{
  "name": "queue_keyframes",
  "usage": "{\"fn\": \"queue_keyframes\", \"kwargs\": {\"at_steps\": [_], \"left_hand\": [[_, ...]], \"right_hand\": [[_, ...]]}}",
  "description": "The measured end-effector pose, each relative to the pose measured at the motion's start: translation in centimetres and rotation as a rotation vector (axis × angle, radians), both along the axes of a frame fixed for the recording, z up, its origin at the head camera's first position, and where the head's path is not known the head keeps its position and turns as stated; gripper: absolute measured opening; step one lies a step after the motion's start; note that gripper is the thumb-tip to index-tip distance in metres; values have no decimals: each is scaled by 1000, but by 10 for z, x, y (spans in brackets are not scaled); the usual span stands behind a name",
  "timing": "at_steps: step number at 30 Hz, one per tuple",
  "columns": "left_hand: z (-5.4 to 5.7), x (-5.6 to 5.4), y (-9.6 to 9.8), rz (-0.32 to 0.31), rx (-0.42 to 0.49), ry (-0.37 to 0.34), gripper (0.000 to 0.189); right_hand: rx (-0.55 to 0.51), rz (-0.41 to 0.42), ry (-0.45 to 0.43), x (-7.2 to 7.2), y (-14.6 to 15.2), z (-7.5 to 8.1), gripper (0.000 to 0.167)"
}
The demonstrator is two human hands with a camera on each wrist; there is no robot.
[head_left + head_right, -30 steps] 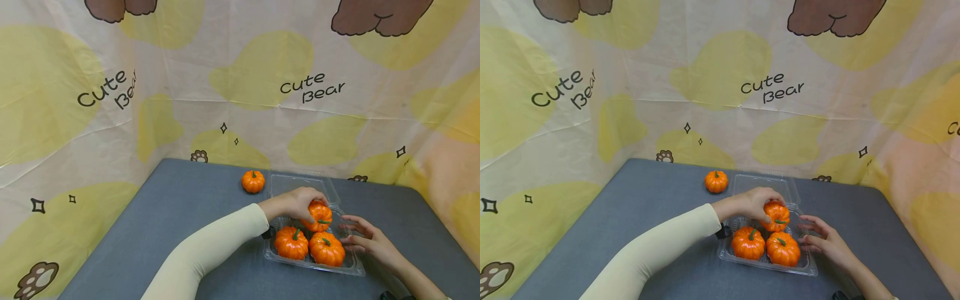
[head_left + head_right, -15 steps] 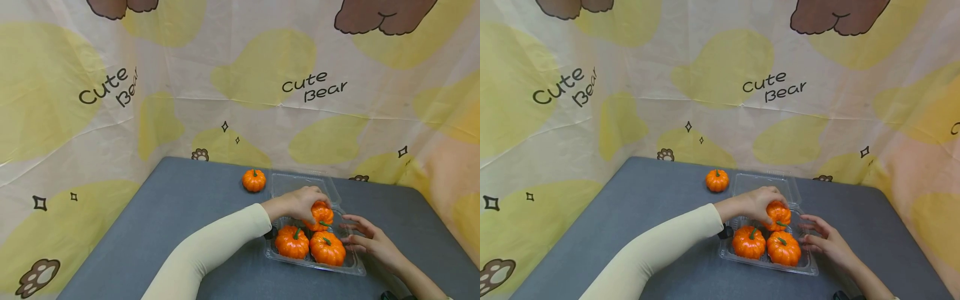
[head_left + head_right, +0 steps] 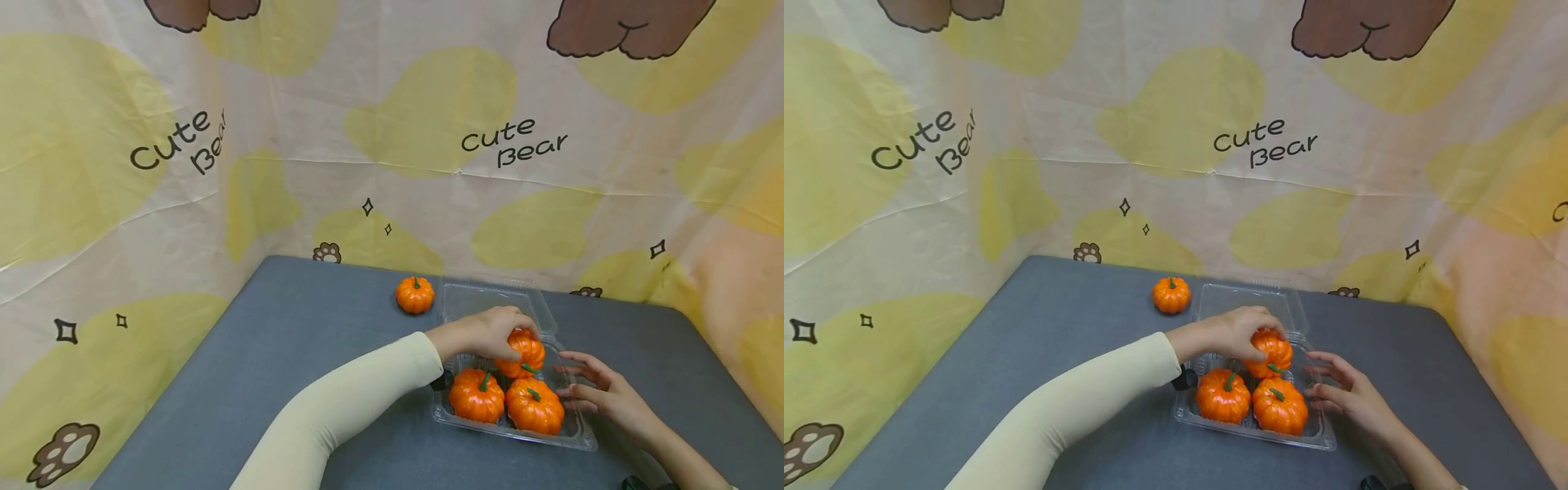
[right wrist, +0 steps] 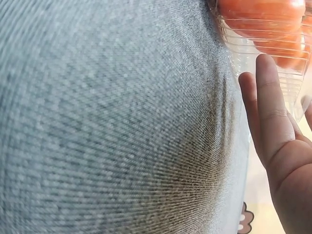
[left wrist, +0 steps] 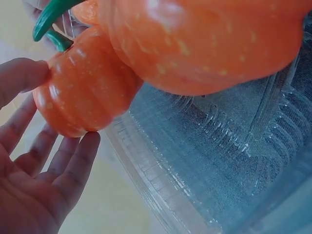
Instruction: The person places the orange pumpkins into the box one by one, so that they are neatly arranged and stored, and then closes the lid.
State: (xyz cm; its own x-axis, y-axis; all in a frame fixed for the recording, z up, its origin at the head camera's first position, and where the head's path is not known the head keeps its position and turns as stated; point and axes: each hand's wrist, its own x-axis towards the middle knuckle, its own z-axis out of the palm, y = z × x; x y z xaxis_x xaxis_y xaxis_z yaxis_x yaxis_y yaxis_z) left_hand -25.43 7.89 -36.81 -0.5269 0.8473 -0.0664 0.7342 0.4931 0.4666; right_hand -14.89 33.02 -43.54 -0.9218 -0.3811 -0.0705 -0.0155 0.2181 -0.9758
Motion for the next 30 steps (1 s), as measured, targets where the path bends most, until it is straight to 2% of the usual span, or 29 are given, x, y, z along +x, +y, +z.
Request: {"fn": "queue_keyframes", "kwargs": {"at_steps": [9, 20, 25, 30], "left_hand": [[0, 0, 1, 20, -3, 4, 39], [-5, -2, 2, 27, -61, 55, 46], [-3, -3, 2, 24, -74, 45, 41], [-1, -6, 4, 15, -86, 68, 34]], "right_hand": [[-14, 8, -4, 0, 0, -2, 49], [-29, 13, -4, -1, 0, -2, 50], [-24, -1, -13, -1, 0, -2, 50], [-13, -11, -18, -2, 0, 0, 49]]}}
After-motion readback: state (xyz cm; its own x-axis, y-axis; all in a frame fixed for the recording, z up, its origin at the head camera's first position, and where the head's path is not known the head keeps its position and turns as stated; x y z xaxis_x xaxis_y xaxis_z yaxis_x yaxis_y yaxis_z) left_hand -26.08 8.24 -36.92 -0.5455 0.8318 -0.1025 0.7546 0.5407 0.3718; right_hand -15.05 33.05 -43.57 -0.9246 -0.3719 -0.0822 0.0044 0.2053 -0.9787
